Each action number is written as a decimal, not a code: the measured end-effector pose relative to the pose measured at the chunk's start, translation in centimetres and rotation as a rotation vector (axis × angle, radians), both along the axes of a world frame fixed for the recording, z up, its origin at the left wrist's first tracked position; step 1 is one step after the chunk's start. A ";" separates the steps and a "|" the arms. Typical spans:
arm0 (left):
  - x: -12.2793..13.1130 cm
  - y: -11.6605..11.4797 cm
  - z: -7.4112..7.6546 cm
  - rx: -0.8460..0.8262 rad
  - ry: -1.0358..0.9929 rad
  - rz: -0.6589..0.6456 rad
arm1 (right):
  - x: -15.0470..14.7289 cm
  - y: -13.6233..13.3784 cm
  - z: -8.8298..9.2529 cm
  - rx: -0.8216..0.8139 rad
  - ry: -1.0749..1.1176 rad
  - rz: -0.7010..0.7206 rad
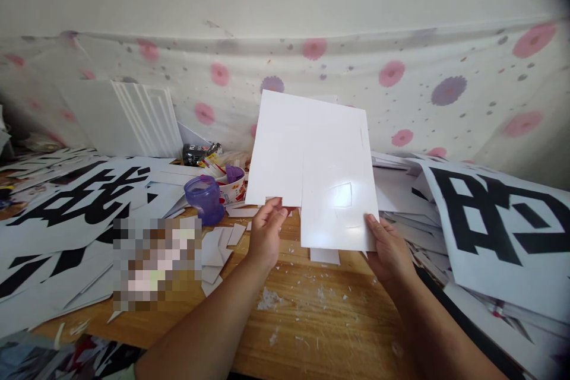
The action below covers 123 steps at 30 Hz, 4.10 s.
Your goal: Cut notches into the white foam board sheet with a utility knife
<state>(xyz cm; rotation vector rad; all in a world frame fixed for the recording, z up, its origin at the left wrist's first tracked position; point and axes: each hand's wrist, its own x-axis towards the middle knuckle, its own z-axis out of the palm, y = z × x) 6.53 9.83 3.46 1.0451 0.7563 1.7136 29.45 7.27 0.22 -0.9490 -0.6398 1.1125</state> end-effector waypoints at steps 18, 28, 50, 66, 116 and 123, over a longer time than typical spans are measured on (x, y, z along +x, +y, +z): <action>0.2 0.1 0.1 0.022 -0.112 0.175 | -1.0 -0.4 0.7 -0.028 0.032 -0.024; 0.0 0.0 0.4 0.096 0.017 0.289 | -1.5 -0.6 1.1 -0.011 -0.051 -0.061; 0.0 0.3 0.0 -0.145 -0.062 0.250 | -1.3 -1.9 0.2 0.095 -0.411 -0.300; 0.2 0.0 -0.5 -0.088 0.096 0.173 | -1.7 -1.1 1.2 0.054 -0.025 -0.234; 0.5 0.5 -0.5 -0.222 -0.145 -0.284 | -1.7 -0.9 0.5 -0.016 -0.043 -0.170; 0.3 0.6 -1.0 -0.176 -0.014 -0.261 | -1.7 -0.7 0.3 -0.014 -0.015 -0.172</action>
